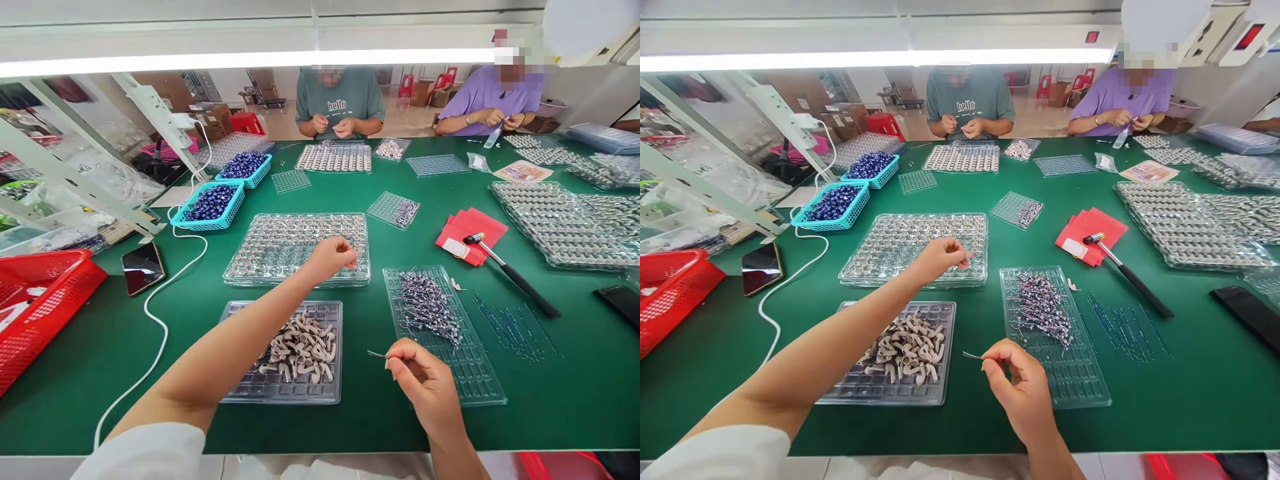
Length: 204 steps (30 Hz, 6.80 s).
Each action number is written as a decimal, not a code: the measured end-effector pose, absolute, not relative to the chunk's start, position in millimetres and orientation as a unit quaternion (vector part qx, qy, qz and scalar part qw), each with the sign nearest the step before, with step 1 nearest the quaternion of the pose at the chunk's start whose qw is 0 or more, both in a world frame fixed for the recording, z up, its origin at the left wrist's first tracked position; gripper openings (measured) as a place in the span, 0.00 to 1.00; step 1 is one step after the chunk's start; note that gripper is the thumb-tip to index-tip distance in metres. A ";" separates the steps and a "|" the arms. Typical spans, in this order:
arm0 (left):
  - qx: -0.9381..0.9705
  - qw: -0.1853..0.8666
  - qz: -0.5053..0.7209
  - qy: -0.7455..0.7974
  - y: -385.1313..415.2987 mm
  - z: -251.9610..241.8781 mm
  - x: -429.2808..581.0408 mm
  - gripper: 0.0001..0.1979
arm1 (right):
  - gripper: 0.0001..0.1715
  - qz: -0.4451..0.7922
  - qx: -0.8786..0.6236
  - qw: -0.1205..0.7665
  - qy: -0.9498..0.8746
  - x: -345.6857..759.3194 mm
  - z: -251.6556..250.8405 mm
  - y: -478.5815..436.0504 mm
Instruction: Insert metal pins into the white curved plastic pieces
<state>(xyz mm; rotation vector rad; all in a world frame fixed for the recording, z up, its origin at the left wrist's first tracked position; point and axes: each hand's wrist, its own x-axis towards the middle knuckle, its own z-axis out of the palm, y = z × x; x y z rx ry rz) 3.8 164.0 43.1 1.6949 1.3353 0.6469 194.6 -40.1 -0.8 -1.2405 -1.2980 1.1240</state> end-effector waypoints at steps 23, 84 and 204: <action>0.374 0.799 0.269 0.386 12.6 28.2 1.6 0.16 | 0.07 0.453 -0.452 0.549 -0.537 192.9 -0.2 -43.0; 0.579 0.654 0.287 0.394 4.2 14.9 -3.4 0.11 | 0.08 0.262 -0.554 0.446 -0.652 183.2 3.4 -37.3; 0.805 0.203 0.021 0.556 229.3 9.3 25.9 0.13 | 0.12 0.258 -0.470 0.472 -0.699 180.8 -6.8 -39.2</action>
